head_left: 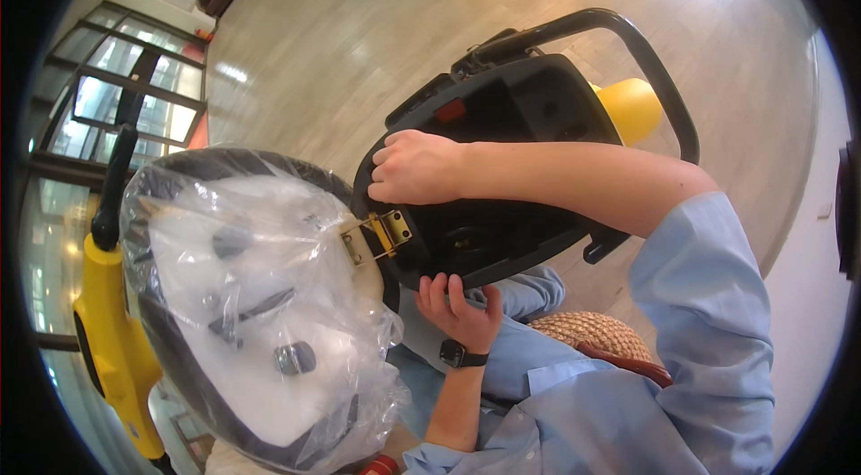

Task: The person is repairing a scooter.

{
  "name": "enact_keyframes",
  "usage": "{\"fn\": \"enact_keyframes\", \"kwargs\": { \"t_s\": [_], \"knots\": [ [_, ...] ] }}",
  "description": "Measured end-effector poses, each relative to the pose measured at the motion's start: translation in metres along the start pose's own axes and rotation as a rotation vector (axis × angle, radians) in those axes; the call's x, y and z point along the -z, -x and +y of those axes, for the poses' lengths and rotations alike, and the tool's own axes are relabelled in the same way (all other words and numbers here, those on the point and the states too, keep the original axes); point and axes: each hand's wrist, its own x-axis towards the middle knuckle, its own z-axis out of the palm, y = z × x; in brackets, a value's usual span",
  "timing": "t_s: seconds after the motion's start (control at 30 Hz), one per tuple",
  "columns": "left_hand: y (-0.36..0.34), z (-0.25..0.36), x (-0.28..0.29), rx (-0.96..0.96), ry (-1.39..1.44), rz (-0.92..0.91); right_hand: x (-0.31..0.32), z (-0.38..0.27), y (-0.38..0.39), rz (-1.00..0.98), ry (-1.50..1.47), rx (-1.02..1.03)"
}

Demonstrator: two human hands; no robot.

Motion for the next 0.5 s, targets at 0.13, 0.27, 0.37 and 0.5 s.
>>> {"fn": "enact_keyframes", "kwargs": {
  "t_s": [0.13,0.27,0.37,0.5],
  "knots": [
    [0.001,0.000,-0.006,0.005,0.015,0.064,-0.006,-0.008,0.005,0.027,0.082,-0.023],
    [0.001,-0.001,-0.005,-0.006,0.003,0.063,-0.007,-0.013,0.003,0.019,0.149,-0.058],
    [0.001,-0.001,-0.005,-0.004,0.004,0.055,-0.009,-0.011,0.003,-0.007,0.153,-0.033],
    [0.001,-0.001,-0.003,-0.017,-0.001,0.042,-0.002,-0.010,0.001,-0.006,0.132,-0.012]
  ]
}}
